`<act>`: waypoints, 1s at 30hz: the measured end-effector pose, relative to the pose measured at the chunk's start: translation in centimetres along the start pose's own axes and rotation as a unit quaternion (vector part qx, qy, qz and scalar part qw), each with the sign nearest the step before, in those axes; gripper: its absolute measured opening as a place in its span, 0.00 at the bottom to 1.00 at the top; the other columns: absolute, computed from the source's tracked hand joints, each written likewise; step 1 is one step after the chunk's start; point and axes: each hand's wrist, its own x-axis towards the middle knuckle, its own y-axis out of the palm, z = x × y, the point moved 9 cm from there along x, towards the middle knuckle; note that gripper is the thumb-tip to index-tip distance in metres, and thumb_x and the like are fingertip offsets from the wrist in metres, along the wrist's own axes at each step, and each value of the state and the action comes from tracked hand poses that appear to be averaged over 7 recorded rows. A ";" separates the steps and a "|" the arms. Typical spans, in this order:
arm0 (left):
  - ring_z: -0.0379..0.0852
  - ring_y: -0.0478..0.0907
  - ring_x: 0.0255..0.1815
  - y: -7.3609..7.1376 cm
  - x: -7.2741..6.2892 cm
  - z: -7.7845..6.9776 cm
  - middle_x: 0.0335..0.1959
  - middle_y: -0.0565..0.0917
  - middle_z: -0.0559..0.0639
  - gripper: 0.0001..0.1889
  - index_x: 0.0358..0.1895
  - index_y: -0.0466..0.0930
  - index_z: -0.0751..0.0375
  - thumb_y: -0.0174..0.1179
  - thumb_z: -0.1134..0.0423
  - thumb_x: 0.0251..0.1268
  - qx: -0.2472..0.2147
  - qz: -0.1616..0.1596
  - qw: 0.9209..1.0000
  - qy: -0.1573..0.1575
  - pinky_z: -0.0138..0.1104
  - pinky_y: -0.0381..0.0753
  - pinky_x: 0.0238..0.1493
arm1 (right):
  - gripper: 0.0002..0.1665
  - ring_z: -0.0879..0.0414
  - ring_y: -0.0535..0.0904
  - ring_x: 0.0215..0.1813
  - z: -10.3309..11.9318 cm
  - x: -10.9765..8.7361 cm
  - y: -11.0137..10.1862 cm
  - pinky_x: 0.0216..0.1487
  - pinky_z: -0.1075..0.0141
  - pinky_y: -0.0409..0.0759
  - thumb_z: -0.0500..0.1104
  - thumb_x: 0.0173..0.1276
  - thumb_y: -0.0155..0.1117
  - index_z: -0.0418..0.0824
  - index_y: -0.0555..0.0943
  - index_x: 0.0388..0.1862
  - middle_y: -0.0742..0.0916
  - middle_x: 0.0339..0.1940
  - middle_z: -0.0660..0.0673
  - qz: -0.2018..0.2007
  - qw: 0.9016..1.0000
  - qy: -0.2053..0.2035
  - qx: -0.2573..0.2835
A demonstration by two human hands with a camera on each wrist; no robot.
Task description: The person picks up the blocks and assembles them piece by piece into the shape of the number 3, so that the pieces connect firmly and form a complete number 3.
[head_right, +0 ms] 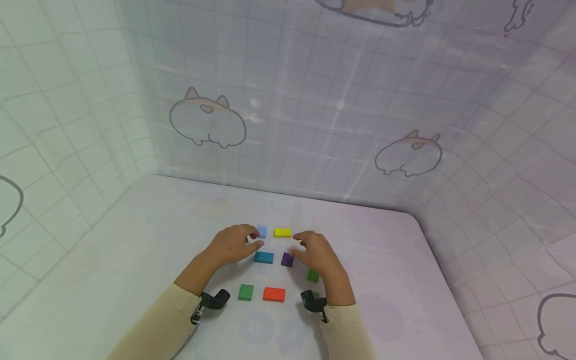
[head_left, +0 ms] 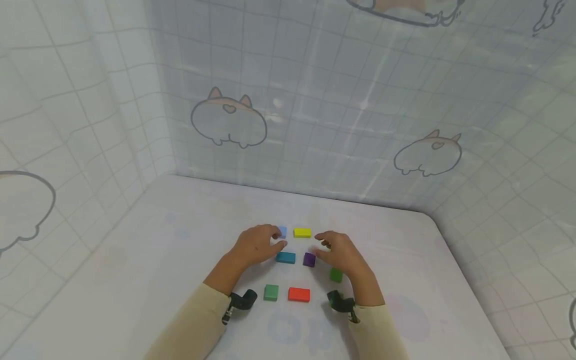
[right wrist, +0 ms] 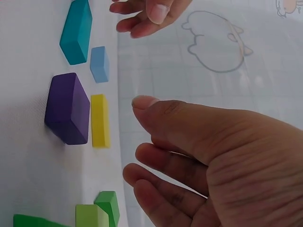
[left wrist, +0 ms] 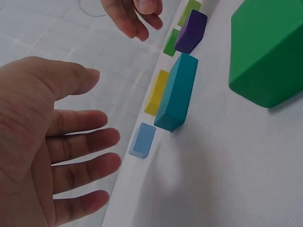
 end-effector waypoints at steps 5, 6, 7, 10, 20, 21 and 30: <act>0.43 0.78 0.46 0.1 0.0 -0.2 0.48 0.84 0.44 0.23 0.56 0.82 0.49 0.61 0.40 0.66 0.000 0.003 1.000 0.010 0.43 0.81 0.50 | 0.25 0.49 0.81 0.57 0.1 0.0 0.3 0.56 0.51 0.82 0.51 0.63 0.74 0.48 0.83 0.59 0.85 0.57 0.47 0.005 1.000 -0.002 -0.003; 0.43 0.77 0.45 0.1 0.0 -0.3 0.48 0.84 0.44 0.22 0.55 0.82 0.49 0.61 0.40 0.66 -0.001 0.003 1.000 0.012 0.42 0.81 0.50 | 0.26 0.49 0.81 0.57 0.1 0.0 0.3 0.56 0.51 0.82 0.51 0.63 0.74 0.48 0.83 0.59 0.85 0.57 0.46 0.006 1.000 -0.006 -0.005; 0.43 0.77 0.45 0.1 0.0 -0.3 0.48 0.84 0.44 0.22 0.55 0.82 0.49 0.61 0.40 0.66 -0.002 0.003 1.000 0.014 0.42 0.81 0.49 | 0.26 0.49 0.81 0.57 0.2 0.0 0.4 0.56 0.52 0.82 0.51 0.63 0.74 0.48 0.83 0.60 0.85 0.57 0.46 0.006 1.000 -0.008 -0.005; 0.43 0.77 0.44 0.3 0.1 -0.3 0.47 0.84 0.44 0.22 0.55 0.82 0.49 0.61 0.41 0.66 -0.005 0.008 1.000 0.016 0.41 0.81 0.48 | 0.28 0.49 0.81 0.57 0.2 0.0 0.5 0.56 0.52 0.82 0.51 0.62 0.74 0.47 0.82 0.62 0.85 0.57 0.46 0.010 1.000 -0.011 -0.005; 0.44 0.78 0.49 0.8 0.2 -0.4 0.49 0.84 0.43 0.22 0.56 0.82 0.49 0.62 0.42 0.66 -0.001 0.027 0.999 0.028 0.44 0.81 0.53 | 0.28 0.48 0.81 0.58 0.6 0.3 0.8 0.58 0.49 0.80 0.51 0.62 0.74 0.46 0.83 0.60 0.85 0.58 0.46 0.022 0.999 -0.028 -0.012; 0.44 0.78 0.49 0.8 0.2 -0.4 0.49 0.84 0.43 0.22 0.57 0.82 0.49 0.62 0.41 0.66 -0.001 0.027 0.999 0.027 0.44 0.81 0.53 | 0.27 0.48 0.81 0.58 0.7 0.3 0.9 0.59 0.49 0.80 0.50 0.62 0.74 0.45 0.83 0.60 0.85 0.58 0.46 0.025 0.999 -0.027 -0.012; 0.44 0.78 0.49 1.5 0.3 -0.6 0.49 0.84 0.43 0.22 0.56 0.82 0.50 0.63 0.43 0.65 -0.005 0.046 0.998 0.030 0.44 0.81 0.53 | 0.25 0.50 0.81 0.56 0.8 0.2 1.3 0.58 0.50 0.80 0.49 0.62 0.74 0.45 0.84 0.58 0.86 0.53 0.47 0.044 0.998 -0.026 -0.025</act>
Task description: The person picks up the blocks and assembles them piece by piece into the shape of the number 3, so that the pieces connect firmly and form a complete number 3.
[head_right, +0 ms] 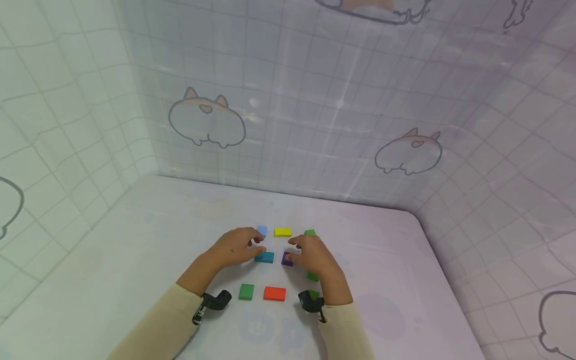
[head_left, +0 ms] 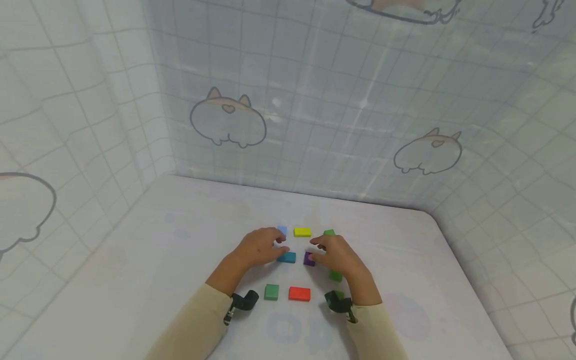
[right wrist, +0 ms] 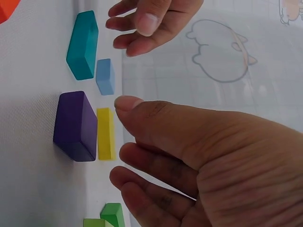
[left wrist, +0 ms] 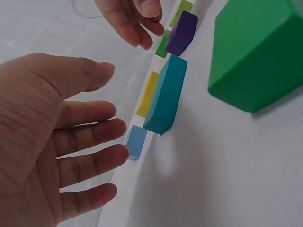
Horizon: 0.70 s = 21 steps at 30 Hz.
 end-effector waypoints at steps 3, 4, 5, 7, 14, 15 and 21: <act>0.44 0.78 0.49 0.3 0.0 -0.1 0.49 0.84 0.44 0.21 0.55 0.83 0.51 0.64 0.44 0.64 -0.005 0.011 1.000 -0.003 0.44 0.81 0.53 | 0.23 0.50 0.81 0.56 -0.1 0.0 0.2 0.59 0.50 0.80 0.48 0.63 0.74 0.46 0.85 0.57 0.86 0.53 0.48 0.008 1.000 0.003 0.002; 0.44 0.78 0.49 0.4 0.0 -0.1 0.49 0.84 0.44 0.21 0.54 0.83 0.51 0.65 0.44 0.64 -0.007 0.015 1.000 -0.004 0.44 0.81 0.53 | 0.23 0.51 0.81 0.56 -0.1 0.1 0.2 0.59 0.50 0.80 0.48 0.63 0.74 0.47 0.85 0.56 0.86 0.53 0.49 0.011 1.000 0.004 0.002; 0.44 0.78 0.49 0.4 -0.1 -0.1 0.49 0.84 0.43 0.20 0.54 0.83 0.51 0.65 0.45 0.64 -0.007 0.017 1.000 -0.006 0.45 0.81 0.53 | 0.22 0.50 0.81 0.56 -0.1 0.1 0.3 0.58 0.50 0.80 0.48 0.63 0.74 0.46 0.85 0.56 0.86 0.53 0.49 0.014 1.000 0.000 -0.001; 0.44 0.78 0.50 0.6 -0.1 -0.1 0.49 0.84 0.43 0.20 0.54 0.83 0.51 0.65 0.45 0.64 -0.007 0.022 1.000 -0.008 0.45 0.81 0.53 | 0.22 0.51 0.82 0.55 -0.1 0.1 0.3 0.58 0.51 0.80 0.48 0.63 0.74 0.46 0.85 0.56 0.87 0.52 0.49 0.017 1.000 -0.002 -0.005; 0.44 0.78 0.51 1.1 -0.1 -0.4 0.47 0.84 0.42 0.19 0.53 0.83 0.49 0.66 0.45 0.63 0.004 0.037 0.999 -0.004 0.45 0.80 0.55 | 0.22 0.53 0.82 0.52 -0.1 0.2 0.6 0.56 0.52 0.81 0.47 0.62 0.74 0.45 0.85 0.55 0.87 0.49 0.49 0.026 0.999 -0.008 -0.018; 0.43 0.78 0.50 1.2 -0.1 -0.4 0.47 0.85 0.42 0.20 0.54 0.83 0.49 0.66 0.46 0.63 0.006 0.039 0.999 -0.003 0.45 0.80 0.55 | 0.22 0.53 0.82 0.52 -0.1 0.2 0.7 0.56 0.52 0.81 0.47 0.62 0.74 0.45 0.85 0.55 0.87 0.48 0.49 0.027 0.999 -0.011 -0.018; 0.43 0.79 0.50 1.3 -0.2 -0.6 0.47 0.85 0.43 0.20 0.53 0.84 0.51 0.67 0.46 0.62 0.018 0.038 0.999 0.006 0.44 0.80 0.55 | 0.22 0.53 0.82 0.51 0.1 0.2 0.8 0.56 0.53 0.81 0.46 0.62 0.74 0.44 0.85 0.55 0.87 0.48 0.49 0.028 0.999 -0.025 -0.017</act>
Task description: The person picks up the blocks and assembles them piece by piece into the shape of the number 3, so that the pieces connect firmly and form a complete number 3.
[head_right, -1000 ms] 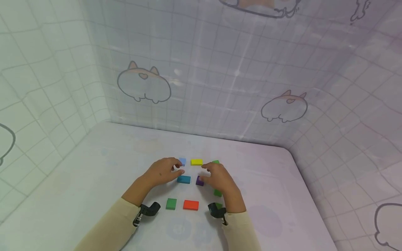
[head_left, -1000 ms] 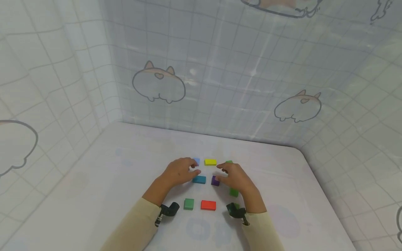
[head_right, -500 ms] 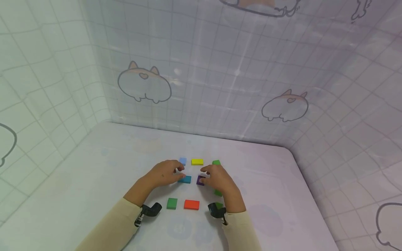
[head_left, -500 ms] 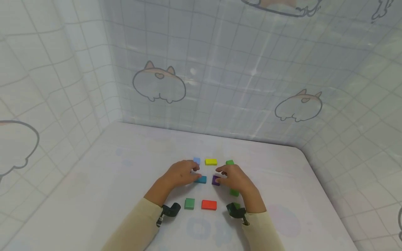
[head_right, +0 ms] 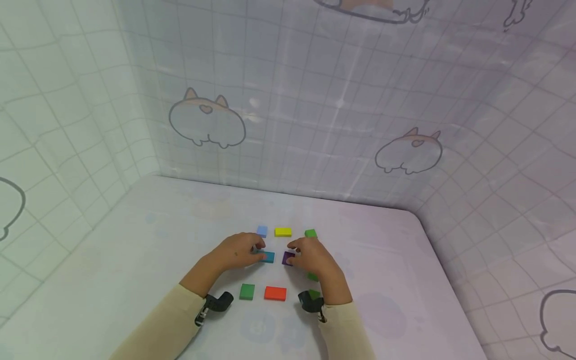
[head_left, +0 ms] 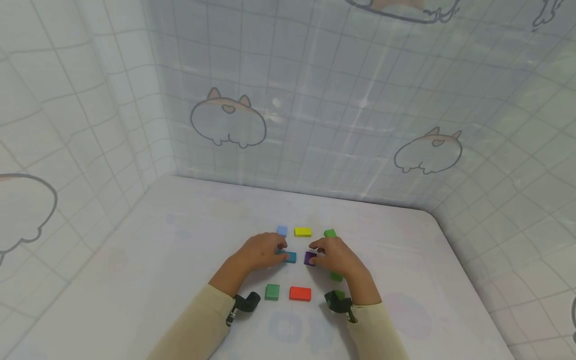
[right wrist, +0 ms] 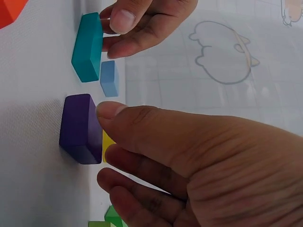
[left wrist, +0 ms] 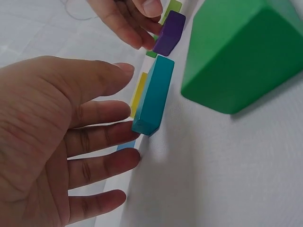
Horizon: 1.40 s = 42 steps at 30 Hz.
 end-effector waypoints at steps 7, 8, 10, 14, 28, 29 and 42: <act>0.43 0.79 0.50 0.3 0.2 0.0 0.47 0.85 0.43 0.20 0.52 0.84 0.51 0.68 0.46 0.61 0.008 0.003 1.000 0.013 0.44 0.80 0.55 | 0.20 0.56 0.81 0.45 0.2 0.0 0.2 0.52 0.57 0.82 0.43 0.62 0.74 0.43 0.86 0.53 0.88 0.44 0.50 0.007 1.000 -0.012 0.003; 0.43 0.79 0.50 0.3 0.2 0.0 0.47 0.85 0.43 0.20 0.52 0.84 0.51 0.68 0.46 0.61 0.011 0.004 1.000 0.015 0.43 0.80 0.55 | 0.19 0.57 0.81 0.44 0.2 0.0 0.2 0.52 0.57 0.83 0.43 0.62 0.74 0.43 0.86 0.53 0.88 0.43 0.50 0.008 1.000 -0.012 0.004; 0.42 0.79 0.49 0.4 0.3 0.0 0.48 0.85 0.43 0.20 0.52 0.84 0.51 0.69 0.47 0.61 0.018 0.005 1.000 0.018 0.43 0.80 0.56 | 0.19 0.57 0.80 0.43 0.2 0.0 0.3 0.51 0.58 0.83 0.42 0.62 0.74 0.43 0.86 0.52 0.88 0.42 0.50 0.010 1.000 -0.012 0.006; 0.42 0.78 0.49 0.4 0.3 -0.1 0.48 0.85 0.43 0.20 0.52 0.84 0.51 0.70 0.47 0.60 0.031 0.007 0.999 0.021 0.42 0.80 0.57 | 0.19 0.57 0.80 0.42 0.1 0.1 0.5 0.50 0.58 0.83 0.43 0.61 0.74 0.44 0.86 0.52 0.88 0.42 0.50 0.014 1.000 -0.007 0.007; 0.43 0.79 0.52 0.8 0.5 0.0 0.50 0.85 0.43 0.19 0.53 0.84 0.50 0.71 0.52 0.60 0.038 0.010 0.999 0.015 0.43 0.79 0.59 | 0.18 0.56 0.79 0.41 -0.3 0.1 0.7 0.53 0.56 0.82 0.42 0.60 0.76 0.42 0.86 0.50 0.87 0.40 0.51 0.017 1.000 0.012 0.011; 0.43 0.79 0.52 0.9 0.5 0.0 0.50 0.85 0.43 0.19 0.53 0.84 0.50 0.71 0.52 0.60 0.038 0.010 0.999 0.015 0.43 0.79 0.59 | 0.18 0.56 0.79 0.42 -0.4 0.1 0.7 0.53 0.56 0.82 0.43 0.60 0.76 0.42 0.85 0.50 0.86 0.40 0.51 0.017 1.000 0.018 0.011; 0.43 0.79 0.50 0.6 0.2 0.2 0.50 0.85 0.45 0.21 0.55 0.84 0.53 0.73 0.54 0.57 0.027 0.014 1.000 0.005 0.43 0.79 0.58 | 0.18 0.54 0.76 0.38 -0.9 -0.2 0.4 0.45 0.60 0.80 0.44 0.57 0.78 0.43 0.85 0.46 0.83 0.33 0.51 0.016 0.998 0.053 0.013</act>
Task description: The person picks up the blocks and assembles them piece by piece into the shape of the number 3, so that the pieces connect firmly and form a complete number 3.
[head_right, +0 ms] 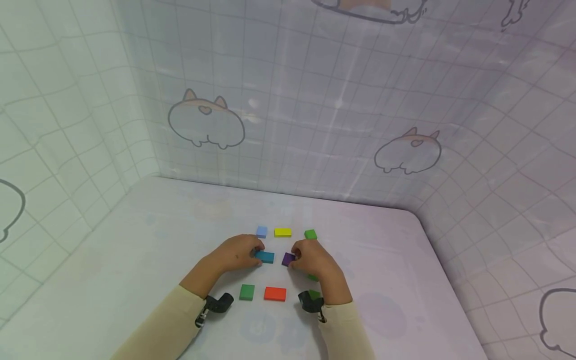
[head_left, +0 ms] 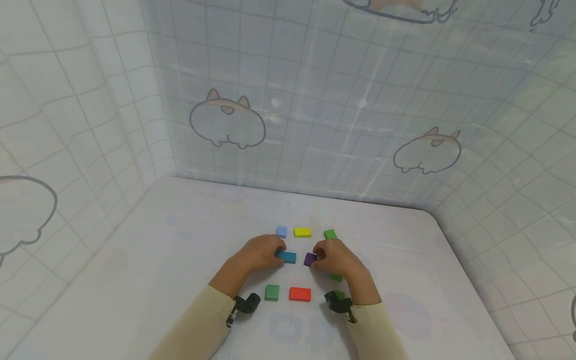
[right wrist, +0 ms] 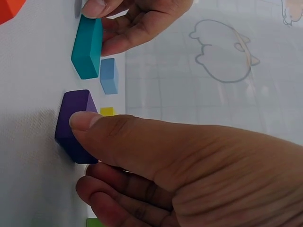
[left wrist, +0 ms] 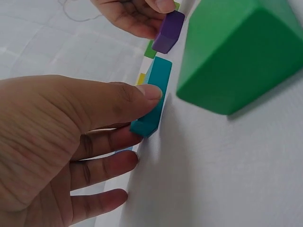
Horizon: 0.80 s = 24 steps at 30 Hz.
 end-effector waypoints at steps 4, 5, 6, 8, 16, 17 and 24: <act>0.44 0.79 0.51 -0.2 -0.1 0.2 0.51 0.85 0.46 0.22 0.55 0.84 0.54 0.73 0.54 0.57 -0.012 -0.001 1.000 0.000 0.44 0.79 0.59 | 0.17 0.55 0.77 0.37 0.0 -0.2 -0.1 0.45 0.60 0.81 0.44 0.57 0.78 0.42 0.85 0.44 0.83 0.33 0.51 0.005 1.000 0.001 0.002; 0.45 0.78 0.52 -0.3 -0.1 0.3 0.51 0.85 0.46 0.22 0.55 0.84 0.54 0.73 0.54 0.57 -0.014 -0.002 1.000 -0.001 0.44 0.79 0.59 | 0.17 0.55 0.77 0.38 0.0 -0.2 -0.1 0.45 0.59 0.81 0.44 0.57 0.78 0.42 0.85 0.44 0.83 0.33 0.51 0.006 1.000 0.002 0.003; 0.45 0.78 0.52 -0.3 -0.1 0.4 0.51 0.85 0.46 0.22 0.55 0.84 0.54 0.73 0.54 0.57 -0.016 -0.002 1.000 -0.002 0.44 0.78 0.60 | 0.16 0.55 0.77 0.38 -0.1 -0.2 -0.1 0.45 0.59 0.81 0.44 0.57 0.78 0.42 0.85 0.44 0.83 0.33 0.51 0.007 1.000 0.003 0.003; 0.45 0.78 0.53 -0.3 0.0 0.5 0.51 0.84 0.46 0.22 0.55 0.83 0.54 0.73 0.54 0.57 -0.017 -0.002 1.000 -0.005 0.44 0.78 0.60 | 0.16 0.55 0.77 0.38 -0.1 -0.2 -0.1 0.45 0.59 0.81 0.43 0.57 0.78 0.43 0.85 0.43 0.83 0.33 0.51 0.008 1.000 0.002 0.004; 0.43 0.77 0.46 -0.3 0.0 1.0 0.44 0.84 0.44 0.20 0.51 0.84 0.55 0.74 0.54 0.56 -0.023 0.005 1.000 -0.020 0.42 0.79 0.56 | 0.14 0.55 0.77 0.38 -0.1 -0.2 0.0 0.46 0.59 0.81 0.43 0.57 0.78 0.43 0.85 0.41 0.84 0.33 0.51 0.011 1.000 0.001 0.006; 0.43 0.77 0.45 -0.3 0.0 1.0 0.43 0.84 0.44 0.20 0.51 0.84 0.55 0.74 0.54 0.56 -0.023 0.006 0.999 -0.022 0.42 0.80 0.56 | 0.14 0.55 0.77 0.38 -0.1 -0.1 0.0 0.46 0.59 0.81 0.43 0.58 0.78 0.43 0.85 0.41 0.84 0.34 0.51 0.012 1.000 0.002 0.006; 0.43 0.75 0.43 -0.3 0.0 1.3 0.40 0.82 0.43 0.18 0.49 0.84 0.54 0.73 0.57 0.56 -0.026 0.020 0.999 -0.030 0.42 0.80 0.54 | 0.14 0.54 0.77 0.38 -0.3 0.0 0.1 0.45 0.59 0.81 0.44 0.58 0.78 0.43 0.85 0.41 0.84 0.34 0.51 0.012 1.000 0.006 0.007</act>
